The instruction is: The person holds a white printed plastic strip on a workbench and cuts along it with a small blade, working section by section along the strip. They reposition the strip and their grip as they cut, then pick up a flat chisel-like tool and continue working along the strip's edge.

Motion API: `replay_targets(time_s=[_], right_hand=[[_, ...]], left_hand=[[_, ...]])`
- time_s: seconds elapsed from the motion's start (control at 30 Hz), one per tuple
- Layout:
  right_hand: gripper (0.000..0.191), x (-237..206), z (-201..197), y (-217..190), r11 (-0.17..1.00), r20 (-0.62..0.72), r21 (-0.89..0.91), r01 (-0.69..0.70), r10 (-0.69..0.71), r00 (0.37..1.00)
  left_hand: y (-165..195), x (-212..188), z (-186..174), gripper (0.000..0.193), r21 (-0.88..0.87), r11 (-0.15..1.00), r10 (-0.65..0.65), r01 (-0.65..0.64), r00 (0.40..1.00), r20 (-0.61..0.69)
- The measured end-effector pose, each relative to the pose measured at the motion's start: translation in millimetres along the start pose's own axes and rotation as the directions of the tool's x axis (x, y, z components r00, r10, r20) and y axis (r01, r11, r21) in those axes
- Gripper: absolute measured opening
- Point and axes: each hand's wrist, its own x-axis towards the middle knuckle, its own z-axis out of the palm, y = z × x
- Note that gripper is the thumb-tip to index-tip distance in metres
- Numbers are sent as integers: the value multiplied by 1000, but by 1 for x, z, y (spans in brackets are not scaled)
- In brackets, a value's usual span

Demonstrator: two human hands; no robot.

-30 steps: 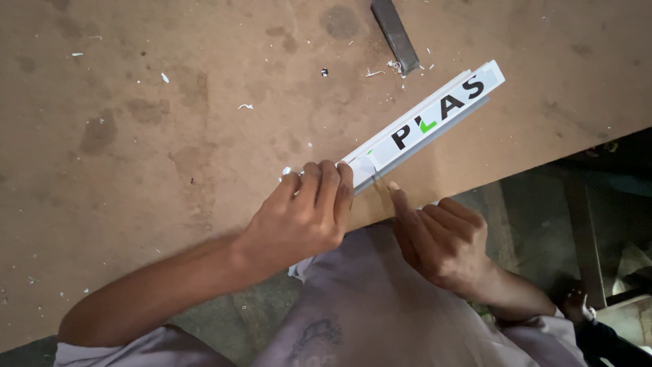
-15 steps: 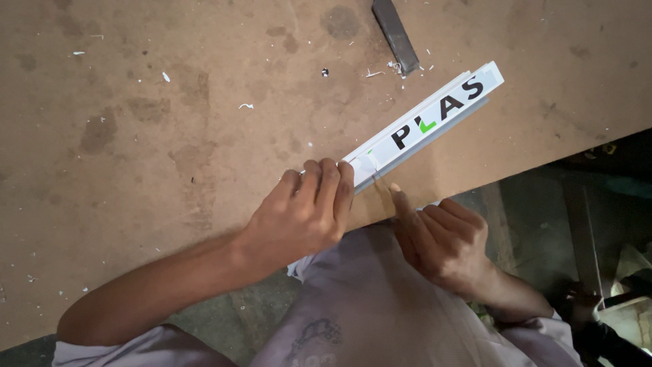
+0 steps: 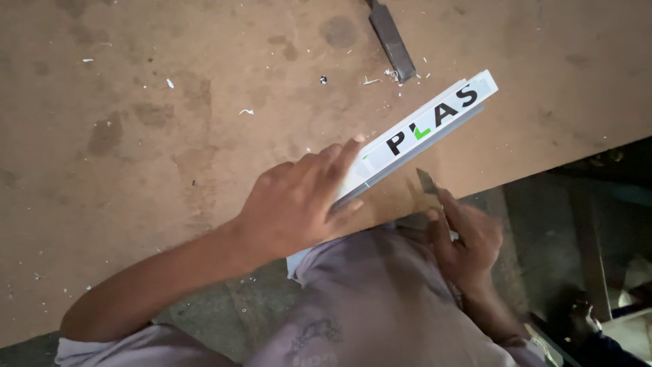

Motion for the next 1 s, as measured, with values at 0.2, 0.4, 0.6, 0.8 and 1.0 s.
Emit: replay_targets(time_s=[0.2,0.4,0.6,0.8,1.0], right_hand=[[38,-14,5,-1,884,153,341,-319,283,947],[39,-19,12,-1,705,308,658,-265,70,949],[37,-19,13,-9,621,356,752,-221,-100,929],[35,-6,13,-15,803,271,592,75,-286,919],[22,-7,10,-23,844,218,519,-137,24,976]], left_hand=[[-11,-2,-23,26,-385,888,-271,251,963,4],[-7,-4,-30,20,-335,941,43,-53,998,-38],[10,-7,-27,41,-431,891,177,-143,983,41],[9,-13,-16,20,-408,904,171,-128,983,70],[5,-13,-9,32,-149,982,114,-117,993,-31]])
